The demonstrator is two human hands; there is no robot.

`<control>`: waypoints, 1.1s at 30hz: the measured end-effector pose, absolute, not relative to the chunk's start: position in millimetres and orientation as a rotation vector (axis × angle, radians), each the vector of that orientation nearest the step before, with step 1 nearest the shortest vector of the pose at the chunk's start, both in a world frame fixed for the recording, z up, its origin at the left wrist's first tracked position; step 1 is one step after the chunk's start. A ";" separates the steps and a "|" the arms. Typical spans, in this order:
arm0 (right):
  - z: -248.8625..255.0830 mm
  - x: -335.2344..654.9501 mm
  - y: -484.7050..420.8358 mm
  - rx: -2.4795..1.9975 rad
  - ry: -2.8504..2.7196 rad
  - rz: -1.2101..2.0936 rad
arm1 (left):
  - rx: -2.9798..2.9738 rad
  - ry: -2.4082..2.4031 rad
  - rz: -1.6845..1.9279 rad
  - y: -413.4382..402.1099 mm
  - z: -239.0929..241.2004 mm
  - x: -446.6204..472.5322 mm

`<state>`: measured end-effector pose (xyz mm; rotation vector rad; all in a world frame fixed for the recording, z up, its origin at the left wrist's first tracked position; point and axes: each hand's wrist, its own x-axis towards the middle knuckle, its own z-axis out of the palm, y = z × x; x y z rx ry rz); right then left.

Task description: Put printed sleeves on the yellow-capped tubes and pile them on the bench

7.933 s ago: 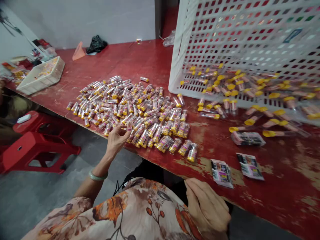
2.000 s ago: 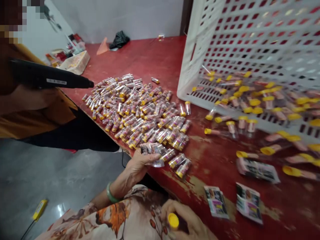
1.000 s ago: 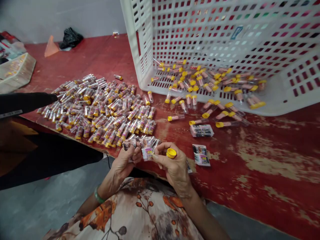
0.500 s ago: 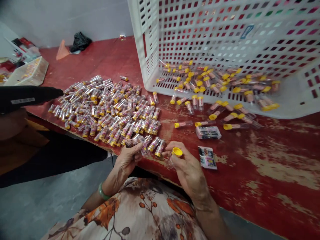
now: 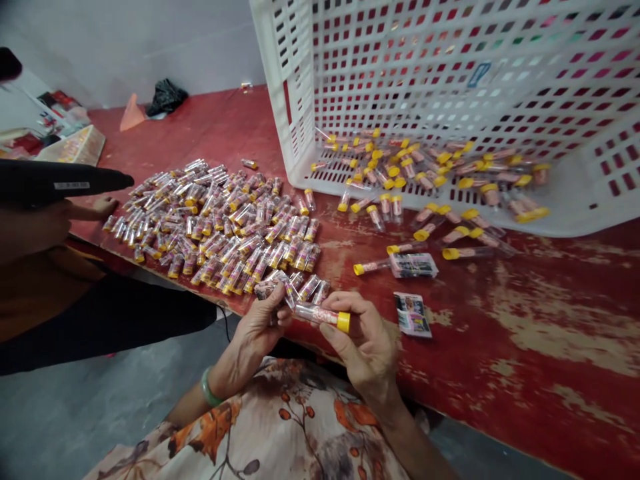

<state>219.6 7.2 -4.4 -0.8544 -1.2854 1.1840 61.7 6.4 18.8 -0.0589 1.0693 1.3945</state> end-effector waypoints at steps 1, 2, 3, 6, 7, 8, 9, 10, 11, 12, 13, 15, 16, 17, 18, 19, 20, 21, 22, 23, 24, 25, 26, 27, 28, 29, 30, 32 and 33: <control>-5.2 218.9 7.0 -0.856 -1.321 1.146 | -0.070 1.059 1.399 6.3 19.5 63.3; -6.1 218.5 6.6 -0.861 -1.359 1.100 | -0.082 1.046 1.404 6.3 19.9 64.7; -7.2 218.3 5.9 -0.867 -1.397 1.043 | -0.097 1.035 1.405 6.3 19.9 66.0; -11.1 217.8 2.6 -0.875 -1.524 0.843 | -0.154 1.021 1.375 7.0 18.4 68.1; -12.5 217.4 1.3 -0.865 -1.561 0.799 | -0.177 1.018 1.363 7.4 17.3 68.2; -13.8 216.9 0.1 -0.853 -1.579 0.775 | -0.199 1.012 1.354 7.8 16.1 68.0; -15.0 216.4 -0.9 -0.846 -1.576 0.775 | -0.219 1.003 1.350 8.2 14.7 67.6; -16.0 215.8 -1.6 -0.849 -1.553 0.791 | -0.234 0.993 1.349 8.4 13.4 67.0; -16.9 215.3 -2.0 -0.859 -1.518 0.812 | -0.244 0.983 1.349 8.6 12.3 66.4; -17.6 215.0 -2.2 -0.874 -1.485 0.828 | -0.244 0.973 1.344 8.7 11.4 65.9; -18.0 214.9 -2.0 -0.888 -1.463 0.831 | -0.237 0.967 1.338 8.7 10.9 65.7; -18.2 215.0 -1.1 -0.896 -1.466 0.807 | -0.212 0.964 1.325 8.8 11.0 66.0; -17.9 215.2 -0.5 -0.894 -1.489 0.778 | -0.205 0.972 1.324 8.9 11.5 66.7; -17.4 215.4 0.1 -0.893 -1.519 0.738 | -0.201 0.984 1.326 9.0 12.2 67.7; -16.6 215.5 0.7 -0.891 -1.551 0.691 | -0.196 0.999 1.328 9.1 12.8 68.8; -15.6 215.5 1.2 -0.887 -1.580 0.641 | -0.186 1.014 1.328 9.0 13.2 69.9; -14.6 215.3 1.5 -0.884 -1.601 0.600 | -0.165 1.024 1.324 8.8 13.2 71.0; -13.6 215.0 1.7 -0.882 -1.611 0.570 | -0.135 1.028 1.318 8.4 12.8 71.9; -12.8 214.5 1.8 -0.886 -1.611 0.552 | -0.097 1.027 1.311 7.8 11.9 72.6; -12.3 213.8 1.7 -0.895 -1.606 0.541 | -0.058 1.024 1.307 7.0 10.6 73.1; -12.4 213.0 1.4 -0.907 -1.605 0.528 | -0.020 1.022 1.308 6.0 8.9 73.5; -13.1 212.0 1.0 -0.914 -1.607 0.508 | 0.018 1.026 1.316 4.8 7.1 73.8; -14.5 210.8 0.6 -0.915 -1.614 0.486 | 0.055 1.039 1.333 3.6 5.4 74.1; -16.7 209.3 0.2 -0.904 -1.625 0.465 | 0.093 1.059 1.355 2.3 3.9 74.4; -19.4 207.6 -0.1 -0.888 -1.635 0.452 | 0.130 1.083 1.375 1.0 2.9 74.9; -22.6 205.8 -0.2 -0.871 -1.642 0.444 | 0.166 1.103 1.387 -0.2 2.3 75.5; -25.9 204.0 0.1 -0.860 -1.647 0.440 | 0.190 1.119 1.390 -1.1 2.3 76.1; -31.3 201.5 2.1 -0.856 -1.647 0.436 | 0.193 1.125 1.375 -2.2 3.5 77.0; -32.7 201.2 3.6 -0.849 -1.651 0.440 | 0.179 1.125 1.365 -2.3 4.4 77.0</control>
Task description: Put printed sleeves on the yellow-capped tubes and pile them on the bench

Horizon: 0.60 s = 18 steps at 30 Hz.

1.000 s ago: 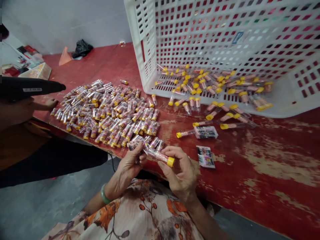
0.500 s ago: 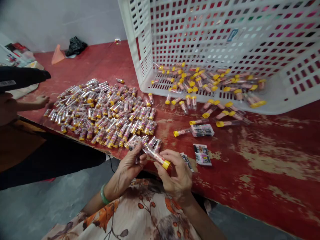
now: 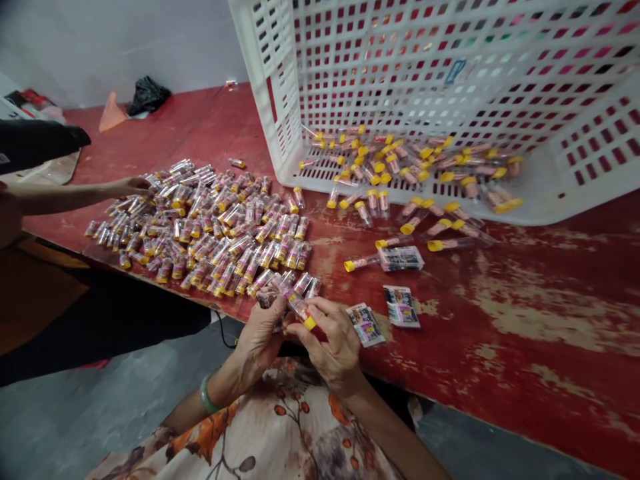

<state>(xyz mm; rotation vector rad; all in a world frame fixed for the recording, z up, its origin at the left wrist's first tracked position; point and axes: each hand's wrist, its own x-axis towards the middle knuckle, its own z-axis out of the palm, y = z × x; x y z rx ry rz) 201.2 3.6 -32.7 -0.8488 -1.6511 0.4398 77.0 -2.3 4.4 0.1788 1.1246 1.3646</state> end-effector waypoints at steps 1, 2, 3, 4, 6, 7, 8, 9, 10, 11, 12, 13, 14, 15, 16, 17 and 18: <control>-33.1 201.8 5.5 -0.835 -1.667 0.463 | 0.165 1.128 1.351 -2.0 5.3 76.6; -32.4 203.3 7.3 -0.813 -1.697 0.512 | 0.158 1.132 1.335 -1.6 5.9 75.8; -30.9 205.5 9.1 -0.788 -1.733 0.579 | 0.162 1.136 1.323 -1.2 6.3 74.7; -28.8 208.2 10.4 -0.769 -1.763 0.650 | 0.179 1.133 1.313 -0.8 6.4 73.4; -24.4 213.3 11.8 -0.772 -1.779 0.757 | 0.225 1.107 1.292 -0.7 6.1 71.6; -22.5 215.1 11.7 -0.793 -1.758 0.774 | 0.247 1.095 1.280 -1.1 5.7 71.3; -21.1 216.0 11.3 -0.819 -1.724 0.771 | 0.266 1.092 1.269 -1.9 5.4 71.5; -20.1 216.1 10.7 -0.849 -1.687 0.759 | 0.281 1.101 1.252 -2.8 5.0 72.2; -19.3 215.5 10.0 -0.876 -1.657 0.747 | 0.291 1.115 1.236 -3.9 4.7 73.1; -18.7 214.4 9.4 -0.898 -1.631 0.736 | 0.297 1.133 1.230 -5.0 4.5 74.3; -17.9 213.0 8.9 -0.915 -1.609 0.728 | 0.304 1.148 1.230 -6.1 4.3 75.5; -17.0 211.5 8.6 -0.925 -1.591 0.722 | 0.314 1.156 1.232 -7.2 4.1 76.7; -15.9 210.2 8.3 -0.932 -1.576 0.718 | 0.326 1.162 1.235 -8.2 3.9 77.9; -14.5 209.1 8.0 -0.933 -1.563 0.710 | 0.339 1.171 1.237 -9.1 3.8 79.1; -13.2 208.3 7.7 -0.932 -1.553 0.697 | 0.352 1.183 1.241 -9.9 3.7 80.3; -12.0 207.9 7.4 -0.932 -1.546 0.679 | 0.365 1.194 1.244 -10.6 3.8 81.7; -11.2 207.7 6.9 -0.934 -1.542 0.658 | 0.375 1.205 1.248 -11.3 3.9 83.1</control>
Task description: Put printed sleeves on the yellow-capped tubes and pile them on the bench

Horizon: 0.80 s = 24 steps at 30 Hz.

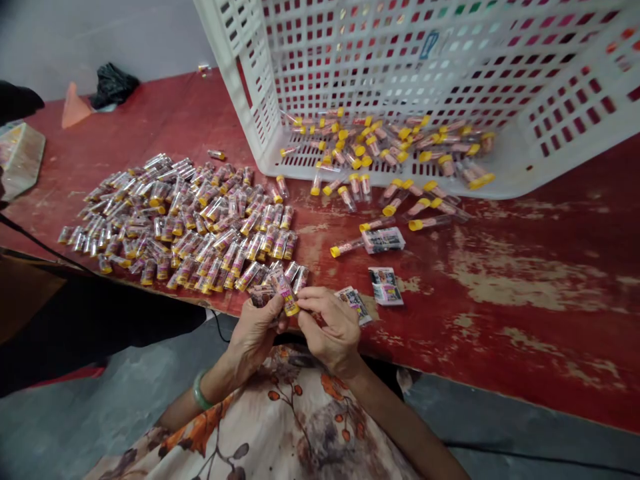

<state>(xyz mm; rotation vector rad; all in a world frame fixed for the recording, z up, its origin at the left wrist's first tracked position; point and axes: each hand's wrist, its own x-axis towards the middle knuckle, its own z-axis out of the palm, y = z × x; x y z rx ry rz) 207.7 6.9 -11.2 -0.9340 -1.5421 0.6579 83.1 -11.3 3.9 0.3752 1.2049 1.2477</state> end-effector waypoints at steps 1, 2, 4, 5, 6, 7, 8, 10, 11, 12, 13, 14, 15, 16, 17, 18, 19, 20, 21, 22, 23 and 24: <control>-10.8 207.8 6.4 -0.937 -1.539 0.635 | 0.381 1.215 1.253 -11.8 4.1 84.6; -11.0 207.9 5.8 -0.937 -1.538 0.613 | 0.384 1.224 1.261 -12.4 4.4 86.1; -13.2 208.2 4.5 -0.926 -1.545 0.566 | 0.379 1.238 1.266 -13.3 4.7 88.7; -15.0 208.2 3.9 -0.915 -1.552 0.537 | 0.371 1.246 1.265 -13.6 4.7 89.7; -17.2 208.2 3.3 -0.906 -1.564 0.504 | 0.361 1.254 1.264 -14.0 4.5 90.6; -19.5 207.9 2.7 -0.901 -1.581 0.466 | 0.353 1.259 1.262 -14.3 4.1 91.3; -21.9 207.6 2.1 -0.905 -1.600 0.421 | 0.347 1.263 1.258 -14.6 3.5 91.8; -26.4 206.6 1.2 -0.918 -1.646 0.315 | 0.341 1.270 1.251 -15.1 2.2 92.6; -28.3 206.2 1.1 -0.918 -1.671 0.258 | 0.342 1.271 1.246 -15.2 1.6 92.9; -29.8 206.0 1.1 -0.915 -1.695 0.205 | 0.341 1.272 1.241 -15.3 1.1 93.2; -31.0 206.0 1.4 -0.907 -1.722 0.158 | 0.338 1.271 1.236 -15.3 0.7 93.4; -31.7 206.3 1.9 -0.897 -1.748 0.119 | 0.330 1.266 1.232 -15.2 0.5 93.6; -31.8 206.9 2.5 -0.883 -1.780 0.097 | 0.321 1.256 1.226 -15.1 0.5 93.6; -31.5 207.7 3.3 -0.868 -1.812 0.098 | 0.315 1.241 1.223 -15.0 0.7 93.5; -30.8 208.6 4.0 -0.863 -1.833 0.123 | 0.313 1.224 1.223 -15.0 1.1 93.2; -29.7 209.4 4.7 -0.868 -1.835 0.165 | 0.318 1.207 1.226 -15.1 1.5 92.8; -28.4 210.1 5.1 -0.877 -1.822 0.213 | 0.327 1.193 1.228 -15.3 2.2 92.2; -27.2 210.3 5.3 -0.890 -1.804 0.254 | 0.339 1.185 1.230 -15.5 2.9 91.7; -26.0 210.3 5.3 -0.902 -1.779 0.277 | 0.347 1.183 1.229 -15.7 3.7 91.3; -25.0 209.8 5.0 -0.904 -1.752 0.280 | 0.349 1.184 1.226 -16.0 4.7 91.0; -24.3 209.0 4.7 -0.893 -1.733 0.271 | 0.345 1.187 1.222 -16.2 5.7 91.0; -23.9 208.1 4.3 -0.877 -1.721 0.258 | 0.335 1.189 1.219 -16.5 6.8 91.3</control>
